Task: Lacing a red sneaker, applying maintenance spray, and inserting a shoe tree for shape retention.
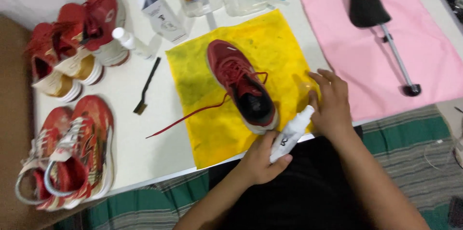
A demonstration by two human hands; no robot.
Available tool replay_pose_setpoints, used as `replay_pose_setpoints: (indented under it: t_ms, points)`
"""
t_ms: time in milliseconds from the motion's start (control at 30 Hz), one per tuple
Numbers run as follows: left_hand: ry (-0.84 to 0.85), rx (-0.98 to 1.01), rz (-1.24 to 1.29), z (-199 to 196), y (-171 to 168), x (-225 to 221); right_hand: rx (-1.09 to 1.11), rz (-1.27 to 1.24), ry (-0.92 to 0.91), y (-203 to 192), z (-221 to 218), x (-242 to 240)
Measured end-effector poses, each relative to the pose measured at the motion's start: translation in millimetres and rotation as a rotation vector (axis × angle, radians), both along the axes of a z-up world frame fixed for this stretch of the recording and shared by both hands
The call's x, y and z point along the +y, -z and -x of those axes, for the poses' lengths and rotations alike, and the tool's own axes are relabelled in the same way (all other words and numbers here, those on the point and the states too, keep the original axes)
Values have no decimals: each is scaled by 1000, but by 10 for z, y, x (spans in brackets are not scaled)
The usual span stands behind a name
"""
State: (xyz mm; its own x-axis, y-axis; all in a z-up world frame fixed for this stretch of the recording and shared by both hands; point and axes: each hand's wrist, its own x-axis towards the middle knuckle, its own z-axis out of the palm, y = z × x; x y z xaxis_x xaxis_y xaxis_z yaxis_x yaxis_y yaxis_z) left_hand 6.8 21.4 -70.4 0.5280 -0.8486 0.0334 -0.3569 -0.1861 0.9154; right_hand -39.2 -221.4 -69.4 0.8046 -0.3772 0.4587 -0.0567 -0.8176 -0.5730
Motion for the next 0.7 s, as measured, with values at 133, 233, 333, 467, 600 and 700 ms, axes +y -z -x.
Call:
replay_pose_setpoints:
  t_ms: [133, 233, 333, 467, 600, 700]
  points:
    - [25, 6, -11, -28, -111, 13, 343, 232, 98, 272, -47, -101]
    - [36, 18, 10, -44, -137, 14, 346, 365, 114, 336, -2, -113]
    - [36, 0, 8, -26, -126, 14, 245, 228, 108, 204, 59, -97]
    - [64, -39, 31, -11, -98, 17, 5, -700, 119, 66, 167, -151]
    - [60, -35, 34, -13, -90, 12, -354, -1556, -107, -218, 353, -52]
    - [48, -57, 14, -8, -114, -6, -380, -1419, -106, -169, 442, 69]
